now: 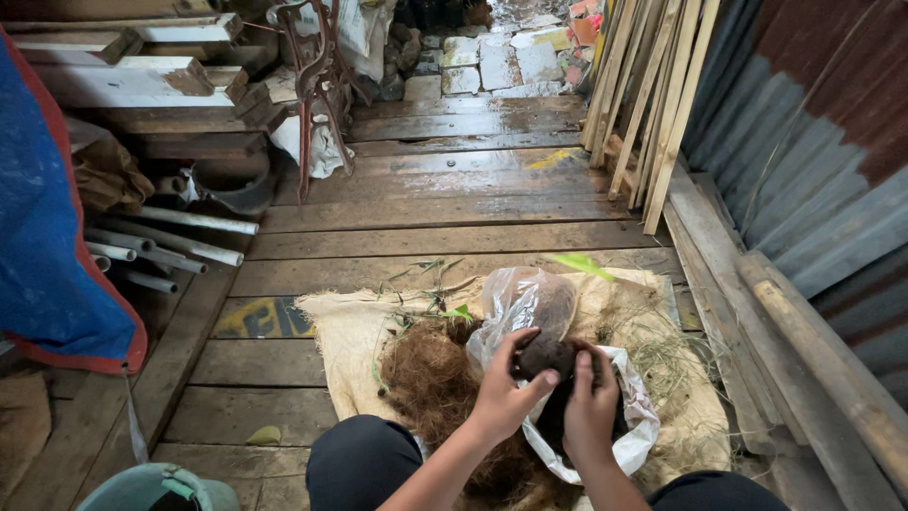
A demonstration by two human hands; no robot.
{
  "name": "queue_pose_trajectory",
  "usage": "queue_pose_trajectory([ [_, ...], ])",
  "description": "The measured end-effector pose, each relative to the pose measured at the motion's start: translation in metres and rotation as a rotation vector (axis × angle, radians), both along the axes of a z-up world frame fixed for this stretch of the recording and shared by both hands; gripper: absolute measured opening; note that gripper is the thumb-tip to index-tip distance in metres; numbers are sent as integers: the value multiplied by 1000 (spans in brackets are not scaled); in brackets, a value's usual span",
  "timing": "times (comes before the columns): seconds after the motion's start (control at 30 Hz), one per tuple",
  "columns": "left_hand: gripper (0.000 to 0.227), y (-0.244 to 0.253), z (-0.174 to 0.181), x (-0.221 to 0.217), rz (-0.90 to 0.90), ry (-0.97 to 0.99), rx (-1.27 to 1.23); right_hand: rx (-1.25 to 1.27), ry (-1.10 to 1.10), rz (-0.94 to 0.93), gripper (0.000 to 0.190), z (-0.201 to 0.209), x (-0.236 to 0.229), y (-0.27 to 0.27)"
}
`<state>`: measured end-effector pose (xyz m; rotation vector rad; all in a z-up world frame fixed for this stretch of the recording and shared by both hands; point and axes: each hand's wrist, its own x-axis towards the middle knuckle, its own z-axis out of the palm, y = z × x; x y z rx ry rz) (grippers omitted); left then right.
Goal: The person sits on a wooden floor and wraps a small plant's root ball with soil and coconut coir. They repeatedly scoop soil from a white sack and press it around the roots, shaping it into a compact ball.
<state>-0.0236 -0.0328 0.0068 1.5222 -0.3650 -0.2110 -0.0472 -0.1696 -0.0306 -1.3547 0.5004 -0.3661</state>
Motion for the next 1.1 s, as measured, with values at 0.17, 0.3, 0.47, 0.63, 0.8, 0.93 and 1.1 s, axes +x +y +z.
queue_pose_trajectory([
  [0.17,78,3,4,2,156,-285,204,41,-50,267,70,0,-8,8],
  [0.3,84,5,-3,-3,40,-224,303,295,-148,371,85,8,-10,12],
  [0.47,80,4,-14,-5,14,-359,289,283,-192,293,80,12,-4,15],
  [0.63,66,0,-8,-12,34,-412,401,341,-84,122,64,7,-2,7],
  [0.8,78,-1,5,-12,138,-301,289,371,-235,6,55,7,-1,5],
  [0.93,70,1,6,-13,17,-257,175,206,-325,145,57,16,-9,4],
  [1.1,63,6,6,-18,13,-240,144,2,-468,250,66,28,-13,12],
])
